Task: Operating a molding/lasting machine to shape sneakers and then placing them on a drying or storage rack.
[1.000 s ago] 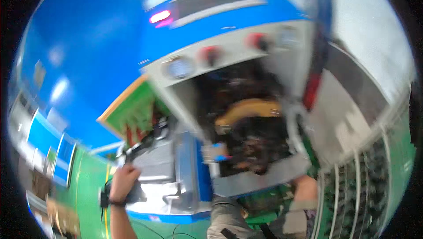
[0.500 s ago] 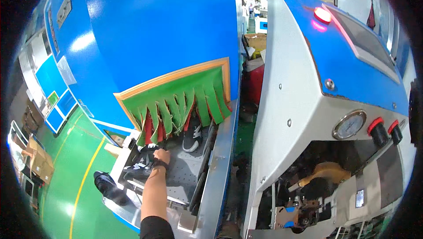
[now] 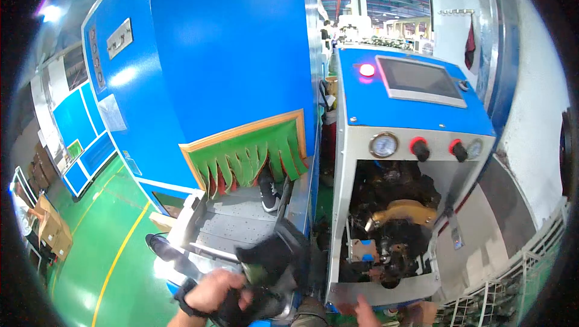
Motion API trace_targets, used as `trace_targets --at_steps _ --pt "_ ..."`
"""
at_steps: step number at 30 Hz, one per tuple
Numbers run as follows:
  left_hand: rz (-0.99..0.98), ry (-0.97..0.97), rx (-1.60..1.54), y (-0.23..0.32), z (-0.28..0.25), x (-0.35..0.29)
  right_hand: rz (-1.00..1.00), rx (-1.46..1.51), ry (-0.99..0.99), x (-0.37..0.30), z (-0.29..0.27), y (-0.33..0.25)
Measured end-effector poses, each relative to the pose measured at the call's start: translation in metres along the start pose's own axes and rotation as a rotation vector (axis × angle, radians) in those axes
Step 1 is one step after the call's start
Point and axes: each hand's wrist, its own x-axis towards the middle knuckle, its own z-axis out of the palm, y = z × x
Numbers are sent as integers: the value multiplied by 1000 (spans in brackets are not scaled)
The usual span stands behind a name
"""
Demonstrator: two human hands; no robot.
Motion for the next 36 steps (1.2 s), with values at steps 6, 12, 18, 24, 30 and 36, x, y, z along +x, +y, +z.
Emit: trace_targets --at_steps 6,12,18,24,30,36 --pt "-141 -195 -158 -48 131 -59 374 862 -86 12 -21 -92" --pt "363 -130 199 -126 218 -37 722 872 229 -68 -30 -46" --pt "327 -332 472 -79 246 -31 1334 1022 322 -142 -59 6" --pt "233 -481 40 -53 263 -13 839 796 579 -108 -107 14" --pt "45 -383 -303 -24 240 7 289 -186 370 42 -162 -80" --pt "-71 -300 -432 -29 256 89 459 -805 157 123 -175 -68"
